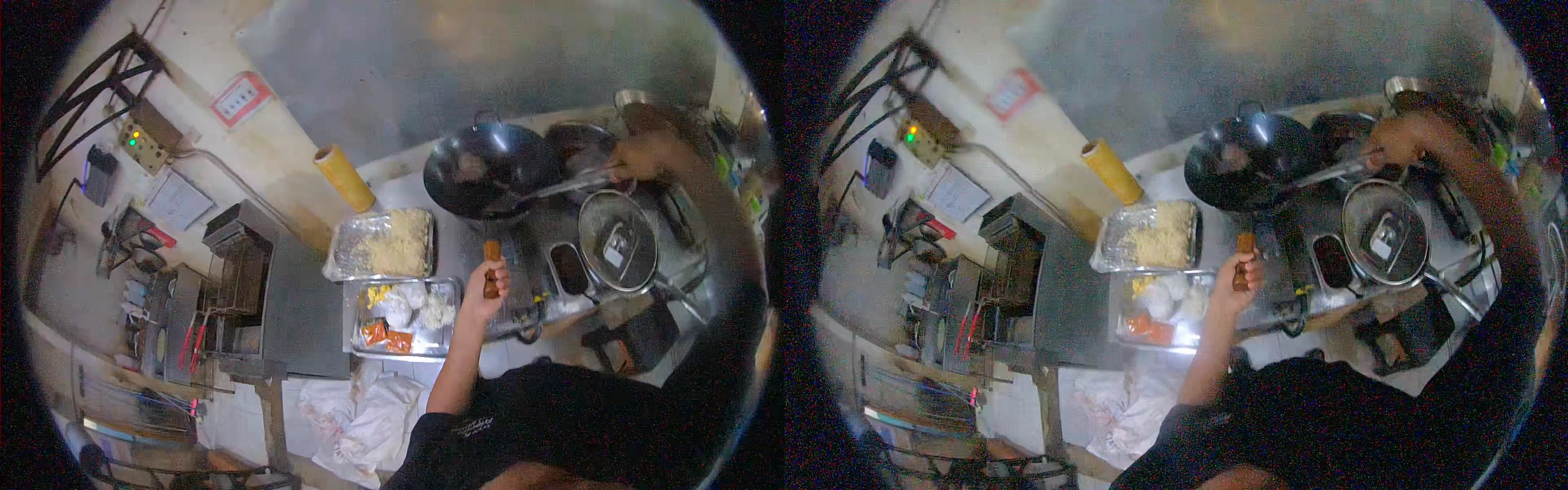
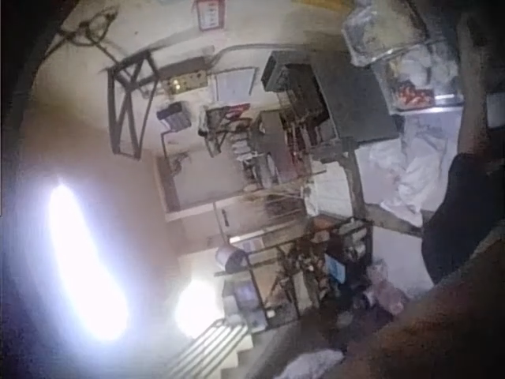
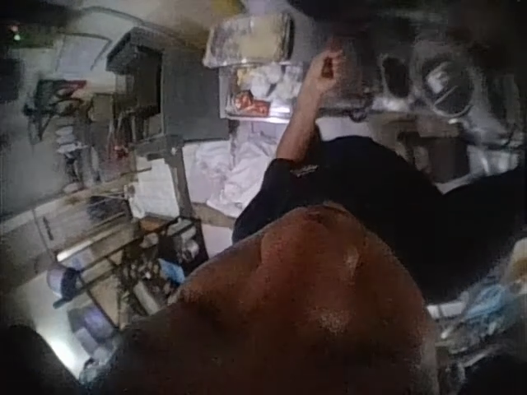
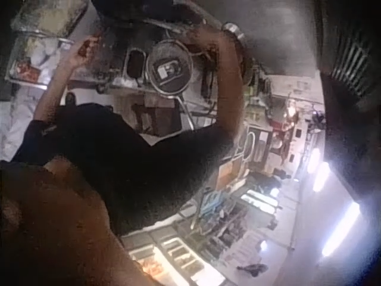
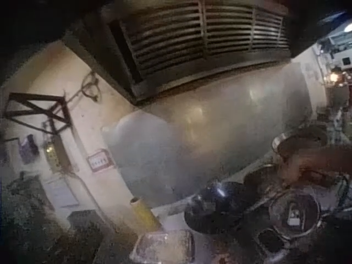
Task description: Cooking fried rice by combining ingredients in a wok and stir-frying.
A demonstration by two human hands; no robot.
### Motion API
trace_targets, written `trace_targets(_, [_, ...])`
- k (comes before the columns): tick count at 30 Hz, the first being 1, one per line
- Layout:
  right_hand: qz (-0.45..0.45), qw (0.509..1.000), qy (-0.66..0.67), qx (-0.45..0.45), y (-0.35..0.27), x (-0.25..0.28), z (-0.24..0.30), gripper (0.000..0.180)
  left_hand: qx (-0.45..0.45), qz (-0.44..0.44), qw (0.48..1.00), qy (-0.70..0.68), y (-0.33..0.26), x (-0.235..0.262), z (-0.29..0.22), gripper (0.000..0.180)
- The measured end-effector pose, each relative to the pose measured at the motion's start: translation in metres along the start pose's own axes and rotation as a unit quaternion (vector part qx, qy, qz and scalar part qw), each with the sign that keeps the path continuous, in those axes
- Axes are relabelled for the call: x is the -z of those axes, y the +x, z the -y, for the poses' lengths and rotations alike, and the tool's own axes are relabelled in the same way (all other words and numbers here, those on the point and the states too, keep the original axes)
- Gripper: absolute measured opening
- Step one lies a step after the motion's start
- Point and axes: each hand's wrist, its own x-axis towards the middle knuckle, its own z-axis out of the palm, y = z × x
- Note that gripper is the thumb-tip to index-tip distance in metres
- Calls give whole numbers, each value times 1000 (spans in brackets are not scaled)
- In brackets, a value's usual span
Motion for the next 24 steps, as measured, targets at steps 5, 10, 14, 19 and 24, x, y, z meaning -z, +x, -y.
trace_targets(5, [-105, 994, 37, -16, 60, -29, 28, 33, 6, -47, 998, 37, 29, -20, 43, 11])
trace_targets(10, [-45, 998, 30, -26, 28, -7, 24, 33, -37, -46, 997, 54, 15, -23, 35, 13])
trace_targets(14, [-27, 997, 8, -78, 38, -10, -10, 33, -10, -34, 996, 82, 25, -10, 29, 16])
trace_targets(19, [-135, 987, 53, -64, 82, -42, 23, 33, 4, -54, 994, 93, 31, -22, 39, 19])
trace_targets(24, [58, 989, 36, -131, 0, 25, 53, 31, -43, -77, 993, 80, 8, 3, 17, 19])
